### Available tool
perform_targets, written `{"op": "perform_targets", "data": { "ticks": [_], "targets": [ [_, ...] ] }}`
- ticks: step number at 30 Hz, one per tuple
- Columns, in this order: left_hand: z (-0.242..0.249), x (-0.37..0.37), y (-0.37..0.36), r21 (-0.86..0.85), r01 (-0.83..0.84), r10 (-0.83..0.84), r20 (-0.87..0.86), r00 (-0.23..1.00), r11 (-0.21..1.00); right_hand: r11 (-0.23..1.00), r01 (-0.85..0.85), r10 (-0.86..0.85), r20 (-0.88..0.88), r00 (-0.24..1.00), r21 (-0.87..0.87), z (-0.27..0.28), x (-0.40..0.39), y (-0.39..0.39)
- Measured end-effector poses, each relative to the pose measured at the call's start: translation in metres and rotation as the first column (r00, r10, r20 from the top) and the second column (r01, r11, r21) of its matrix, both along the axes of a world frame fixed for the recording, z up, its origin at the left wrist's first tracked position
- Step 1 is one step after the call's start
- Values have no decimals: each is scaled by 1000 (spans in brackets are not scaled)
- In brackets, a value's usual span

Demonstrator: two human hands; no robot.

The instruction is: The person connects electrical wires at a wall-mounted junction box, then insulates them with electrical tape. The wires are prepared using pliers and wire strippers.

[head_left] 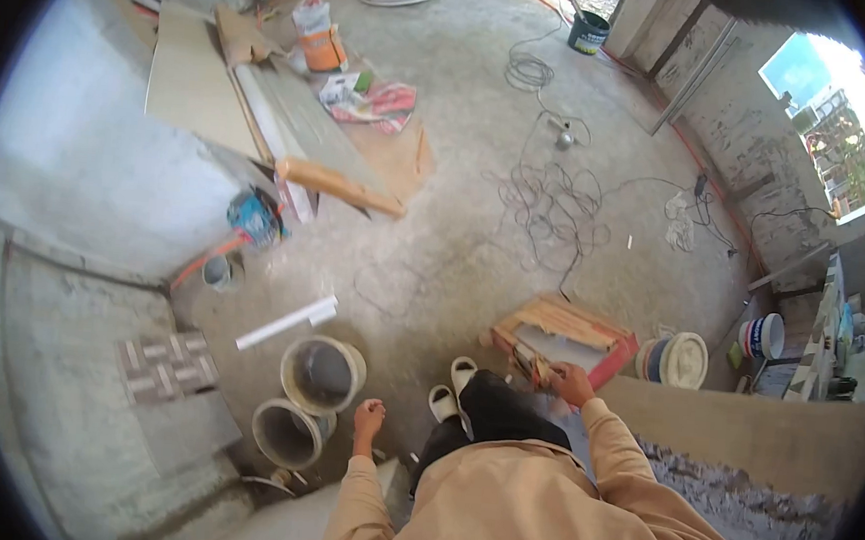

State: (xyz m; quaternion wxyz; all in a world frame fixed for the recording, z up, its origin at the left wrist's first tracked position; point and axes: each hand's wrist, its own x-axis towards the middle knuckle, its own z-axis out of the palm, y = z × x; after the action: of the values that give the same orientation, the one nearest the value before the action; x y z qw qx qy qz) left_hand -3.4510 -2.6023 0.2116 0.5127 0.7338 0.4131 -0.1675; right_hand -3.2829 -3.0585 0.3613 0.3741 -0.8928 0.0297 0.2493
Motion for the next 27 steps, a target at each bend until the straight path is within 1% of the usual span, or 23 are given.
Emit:
{"op": "perform_targets", "data": {
  "ticks": [1,2,3,5,6,8,10,11,12,13,14,15,16,18,20,21,22,25,26,27],
  "targets": [
    [-1,23,9,-21,0,0,6,1000,1000,1000,8,-8,-16,1000,5,5,14,3],
    [-6,47,17,-44,-2,2,8,1000,999,997,-6,8,20,1000,-73,-24,22,-8],
    [-8,71,24,-66,-5,6,9,1000,998,988,-18,27,54,998,-150,-65,24,-27],
    [-8,124,30,-7,36,-36,3,999,999,966,-52,35,-71,997,-255,-119,31,-55],
    [-8,148,31,21,55,-54,-6,999,998,943,-85,17,-207,978,-321,-136,37,-65],
    [-5,195,27,14,50,-50,-41,998,999,884,-171,-42,-437,899,-436,-189,47,-90],
    [-10,246,25,12,52,-51,-74,996,999,883,-237,-8,-519,854,-404,-212,89,-94],
    [-19,257,25,8,58,-57,-107,993,998,883,-266,-2,-570,822,-386,-217,109,-101],
    [-21,280,23,0,69,-68,-136,988,998,923,-176,-135,-714,688,-344,-258,151,-118],
    [-12,307,22,-5,136,-135,-138,981,991,946,-74,-241,-834,497,-317,-294,179,-125],
    [-3,336,20,-15,199,-199,-139,970,980,943,-87,-140,-622,770,-321,-242,238,-80],
    [7,358,17,-32,249,-251,-136,958,968,942,-58,-100,-441,892,-331,-209,300,-53],
    [8,382,15,-6,293,-291,-133,948,956,940,-39,-41,-226,973,-339,-180,367,-37],
    [-3,448,22,66,336,-329,-97,939,939,986,-35,33,-17,999,-160,-163,495,-12],
    [-13,520,32,67,386,-388,10,922,920,988,136,-141,64,988,77,-117,608,32],
    [-16,557,38,77,406,-410,61,910,911,958,202,-221,74,972,205,-87,660,55],
    [-14,601,39,132,432,-439,24,898,892,959,164,-199,133,971,231,-72,705,72],
    [-6,738,50,-1,391,-391,-50,919,920,980,62,-117,291,949,191,-83,818,101],
    [-12,782,55,58,429,-428,-28,903,902,981,69,-118,270,956,183,-94,847,104],
    [-27,824,60,74,419,-418,-23,908,905,982,81,-123,250,960,173,-108,871,104]
  ]
}}
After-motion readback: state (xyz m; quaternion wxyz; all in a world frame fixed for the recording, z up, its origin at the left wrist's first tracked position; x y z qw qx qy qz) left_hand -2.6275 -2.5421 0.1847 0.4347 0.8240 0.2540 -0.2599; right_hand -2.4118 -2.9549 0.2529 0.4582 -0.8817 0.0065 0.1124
